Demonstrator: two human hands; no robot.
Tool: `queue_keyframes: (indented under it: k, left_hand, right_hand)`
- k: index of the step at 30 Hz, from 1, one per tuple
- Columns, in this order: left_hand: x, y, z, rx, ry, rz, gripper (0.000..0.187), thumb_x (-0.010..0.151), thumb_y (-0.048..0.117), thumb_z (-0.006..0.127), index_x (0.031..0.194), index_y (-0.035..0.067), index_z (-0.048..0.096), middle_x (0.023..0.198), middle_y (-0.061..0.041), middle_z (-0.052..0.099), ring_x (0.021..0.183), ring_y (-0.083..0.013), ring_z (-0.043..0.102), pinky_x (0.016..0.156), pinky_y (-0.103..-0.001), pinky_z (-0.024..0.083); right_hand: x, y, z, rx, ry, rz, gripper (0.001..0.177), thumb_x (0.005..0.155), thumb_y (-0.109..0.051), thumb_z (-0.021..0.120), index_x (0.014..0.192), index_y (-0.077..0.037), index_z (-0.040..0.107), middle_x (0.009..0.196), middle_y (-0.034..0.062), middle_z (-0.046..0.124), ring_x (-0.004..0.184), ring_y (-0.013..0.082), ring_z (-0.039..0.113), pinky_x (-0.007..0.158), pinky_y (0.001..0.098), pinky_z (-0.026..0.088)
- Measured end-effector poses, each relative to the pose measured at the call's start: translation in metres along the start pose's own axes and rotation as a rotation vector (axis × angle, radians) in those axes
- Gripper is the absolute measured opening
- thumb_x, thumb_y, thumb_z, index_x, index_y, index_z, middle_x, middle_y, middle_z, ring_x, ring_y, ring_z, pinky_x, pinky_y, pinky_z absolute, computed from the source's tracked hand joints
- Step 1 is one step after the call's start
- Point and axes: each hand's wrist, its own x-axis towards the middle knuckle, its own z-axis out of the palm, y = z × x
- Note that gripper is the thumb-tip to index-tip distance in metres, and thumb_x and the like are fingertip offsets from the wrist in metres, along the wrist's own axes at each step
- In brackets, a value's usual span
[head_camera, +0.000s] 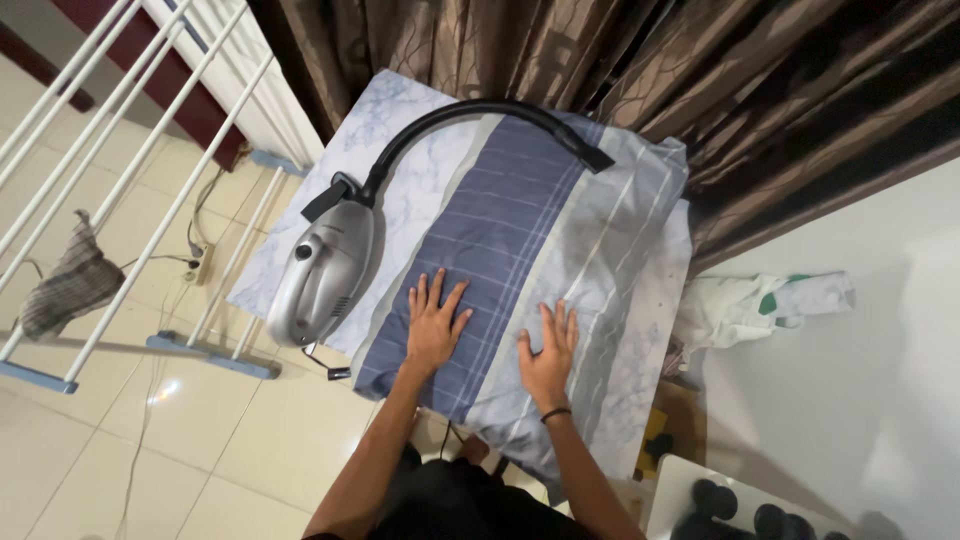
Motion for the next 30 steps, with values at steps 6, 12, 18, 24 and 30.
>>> queue_keyframes:
  k: [6,12,18,24,30]
  left_hand:
    - [0.007,-0.015,-0.044,-0.424,-0.003,-0.151,0.022,0.097,0.015,0.067,0.118,0.01,0.07,0.137,-0.01,0.066,0.129,-0.0382,0.061,0.114,-0.05,0.049]
    - [0.02,-0.046,-0.129,-0.042,0.393,-0.05,0.019,0.079,0.001,0.07,0.098,0.003,0.07,0.117,-0.015,0.064,0.11,-0.0393,0.051,0.096,-0.049,0.043]
    - [0.042,-0.088,-0.168,-0.164,0.434,-0.112,0.023,0.078,0.001,0.073,0.1,0.003,0.068,0.113,-0.013,0.066,0.108,-0.0355,0.053,0.096,-0.047,0.045]
    - [0.031,-0.172,-0.176,-0.622,0.42,-0.523,0.004,0.097,0.005,0.066,0.099,0.004,0.069,0.092,-0.005,0.072,0.082,-0.0158,0.065,0.073,-0.029,0.051]
    - [0.019,-0.187,-0.166,-0.898,0.179,-0.508,0.011,0.096,0.005,0.06,0.104,0.002,0.066,0.095,-0.002,0.069,0.076,-0.008,0.063,0.062,-0.024,0.049]
  right_hand:
    - [0.013,-0.01,0.0,-0.01,0.08,0.111,0.039,0.083,-0.008,0.072,0.122,-0.008,0.07,0.151,0.0166,0.057,0.147,0.0439,0.042,0.12,0.0539,0.035]
    - [0.046,-0.061,0.014,0.088,0.288,-0.092,0.028,0.089,0.001,0.067,0.117,-0.003,0.067,0.124,0.0132,0.072,0.119,0.0319,0.067,0.104,0.0428,0.053]
    - [0.072,-0.119,0.094,0.707,-0.174,0.217,0.026,0.095,0.006,0.061,0.12,0.001,0.066,0.098,0.01,0.075,0.083,0.0137,0.072,0.074,0.0259,0.06]
    - [0.071,-0.175,0.182,0.885,-0.457,0.404,0.03,0.1,-0.003,0.057,0.129,-0.004,0.063,0.095,0.0096,0.073,0.079,0.0131,0.069,0.066,0.0269,0.056]
    - [0.083,-0.238,0.203,0.933,-0.629,0.897,0.049,0.097,-0.025,0.056,0.144,-0.022,0.041,0.085,0.0143,0.073,0.066,0.0225,0.073,0.054,0.0342,0.059]
